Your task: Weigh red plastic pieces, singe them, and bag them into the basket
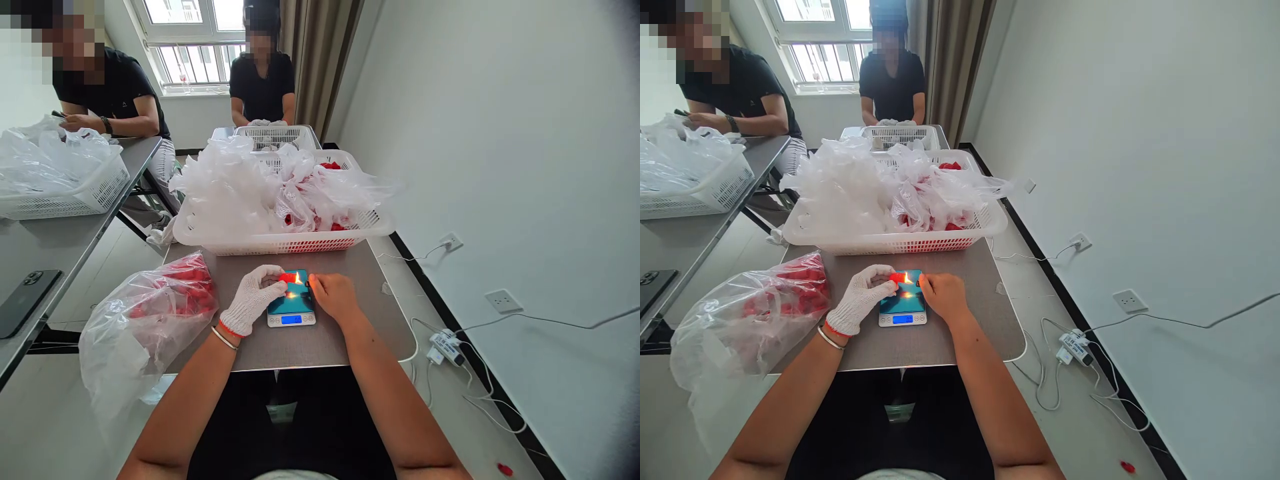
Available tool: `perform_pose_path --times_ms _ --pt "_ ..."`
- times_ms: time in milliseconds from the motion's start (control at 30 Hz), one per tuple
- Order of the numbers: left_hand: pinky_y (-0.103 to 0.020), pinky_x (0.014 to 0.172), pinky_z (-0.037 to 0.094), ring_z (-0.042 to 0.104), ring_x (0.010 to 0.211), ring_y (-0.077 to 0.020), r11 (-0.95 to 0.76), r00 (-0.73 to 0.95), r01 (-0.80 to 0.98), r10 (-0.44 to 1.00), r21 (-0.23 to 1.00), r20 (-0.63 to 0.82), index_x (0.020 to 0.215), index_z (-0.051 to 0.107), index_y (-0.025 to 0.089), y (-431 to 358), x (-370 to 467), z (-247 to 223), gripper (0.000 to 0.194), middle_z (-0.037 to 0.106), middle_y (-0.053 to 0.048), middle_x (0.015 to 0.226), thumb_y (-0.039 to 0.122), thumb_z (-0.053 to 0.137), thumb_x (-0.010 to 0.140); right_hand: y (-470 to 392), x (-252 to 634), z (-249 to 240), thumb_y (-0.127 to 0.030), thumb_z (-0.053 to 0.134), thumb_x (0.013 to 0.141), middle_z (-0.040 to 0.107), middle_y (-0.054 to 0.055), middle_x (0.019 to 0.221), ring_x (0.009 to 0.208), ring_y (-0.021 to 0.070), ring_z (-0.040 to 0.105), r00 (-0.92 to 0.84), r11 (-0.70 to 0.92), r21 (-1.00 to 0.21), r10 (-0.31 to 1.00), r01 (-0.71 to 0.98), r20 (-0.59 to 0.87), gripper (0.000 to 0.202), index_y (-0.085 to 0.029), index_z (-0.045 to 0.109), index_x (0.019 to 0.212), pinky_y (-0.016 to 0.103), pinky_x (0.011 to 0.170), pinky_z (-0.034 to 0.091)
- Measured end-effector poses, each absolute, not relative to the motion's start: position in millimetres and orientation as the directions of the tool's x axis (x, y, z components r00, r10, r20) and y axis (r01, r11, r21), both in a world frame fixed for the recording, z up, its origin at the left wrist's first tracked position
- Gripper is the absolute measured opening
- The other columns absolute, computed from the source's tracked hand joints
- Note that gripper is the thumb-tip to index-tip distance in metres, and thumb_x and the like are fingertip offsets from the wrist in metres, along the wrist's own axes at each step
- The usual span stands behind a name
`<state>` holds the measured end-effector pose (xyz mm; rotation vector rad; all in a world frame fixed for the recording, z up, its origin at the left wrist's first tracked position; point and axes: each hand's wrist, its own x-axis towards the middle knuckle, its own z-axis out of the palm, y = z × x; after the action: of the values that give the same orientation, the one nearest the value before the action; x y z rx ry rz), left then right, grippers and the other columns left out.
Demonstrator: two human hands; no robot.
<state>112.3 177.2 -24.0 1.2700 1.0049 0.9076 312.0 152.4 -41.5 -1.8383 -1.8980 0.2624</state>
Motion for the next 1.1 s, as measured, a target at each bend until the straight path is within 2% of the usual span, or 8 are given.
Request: perform_pose_path --times_ms 133,233,467,533,700,800,900,1100 --pt "-0.033 0.077 0.058 0.069 0.087 -0.0192 0.027 0.261 0.056 0.965 0.998 -0.041 0.11 0.065 0.016 178 109 -21 0.036 0.072 -0.008 0.105 0.031 0.069 0.078 152 316 -41 -0.048 0.026 0.098 0.05 0.001 0.05 0.05 0.0134 0.045 0.03 0.161 -0.582 0.952 0.797 0.305 0.054 -0.021 0.047 0.056 0.028 0.053 0.024" --pt "-0.029 0.075 0.057 0.068 0.093 -0.0191 -0.079 0.226 0.168 0.973 0.983 0.04 0.117 0.065 0.019 179 108 -23 0.035 0.068 -0.009 0.12 0.034 0.06 0.086 151 315 -40 -0.06 0.041 0.091 0.053 0.0 0.053 0.05 0.0135 0.048 0.073 0.2 -0.663 0.93 0.722 0.36 0.049 -0.021 0.053 0.064 0.026 0.052 0.032" --pt "-0.032 0.085 0.049 0.066 0.091 -0.0213 -0.407 0.259 0.564 0.913 0.718 0.314 0.103 0.066 0.02 180 109 -28 0.021 0.072 -0.006 0.099 0.032 0.057 0.087 144 290 -38 -0.044 0.061 0.087 0.075 0.005 0.078 0.067 0.0172 0.068 -0.159 0.342 -0.886 0.939 0.313 0.306 0.026 -0.02 0.071 0.081 0.028 0.063 0.051" --pt "-0.032 0.076 0.048 0.067 0.083 -0.023 -0.403 0.251 0.68 0.913 0.612 0.322 0.097 0.065 0.02 179 110 -30 0.02 0.071 -0.007 0.09 0.035 0.059 0.086 143 285 -38 -0.04 0.063 0.087 0.077 0.005 0.086 0.075 0.0176 0.07 -0.174 0.372 -0.884 0.926 0.282 0.334 0.022 -0.02 0.073 0.086 0.029 0.07 0.052" --pt "-0.029 0.062 0.043 0.065 0.069 -0.0221 -0.374 0.249 0.818 0.915 0.437 0.318 0.09 0.063 0.021 175 115 -30 0.021 0.069 -0.007 0.076 0.039 0.053 0.09 142 284 -38 -0.039 0.064 0.086 0.075 0.002 0.083 0.053 0.0103 0.055 -0.09 0.353 -0.844 0.933 0.403 0.347 0.022 -0.021 0.069 0.098 0.026 0.06 0.049" --pt "-0.028 0.064 0.044 0.067 0.075 -0.0226 -0.386 0.295 0.836 0.915 0.39 0.275 0.1 0.062 0.021 172 118 -31 0.015 0.071 -0.007 0.084 0.028 0.057 0.087 143 282 -41 -0.042 0.066 0.085 0.074 0.004 0.09 0.065 0.0135 0.061 -0.049 0.407 -0.787 0.899 0.464 0.436 0.025 -0.022 0.065 0.1 0.028 0.068 0.051" --pt "-0.031 0.069 0.047 0.068 0.082 -0.0256 -0.442 0.393 0.843 0.895 0.307 0.211 0.108 0.062 0.022 170 120 -33 0.03 0.072 -0.008 0.093 0.016 0.061 0.079 146 279 -46 -0.047 0.072 0.079 0.07 0.006 0.086 0.077 0.019 0.065 -0.056 0.47 -0.711 0.851 0.523 0.521 0.03 -0.021 0.064 0.093 0.031 0.073 0.052" --pt "-0.039 0.089 0.051 0.067 0.104 -0.0277 -0.533 0.436 0.737 0.845 0.416 0.31 0.126 0.056 0.02 172 120 -35 0.042 0.069 -0.013 0.116 0.017 0.056 0.084 152 284 -49 -0.031 0.062 0.089 0.07 0.007 0.089 0.082 0.0188 0.066 -0.065 0.526 -0.676 0.811 0.516 0.581 0.016 -0.021 0.068 0.101 0.032 0.077 0.053"
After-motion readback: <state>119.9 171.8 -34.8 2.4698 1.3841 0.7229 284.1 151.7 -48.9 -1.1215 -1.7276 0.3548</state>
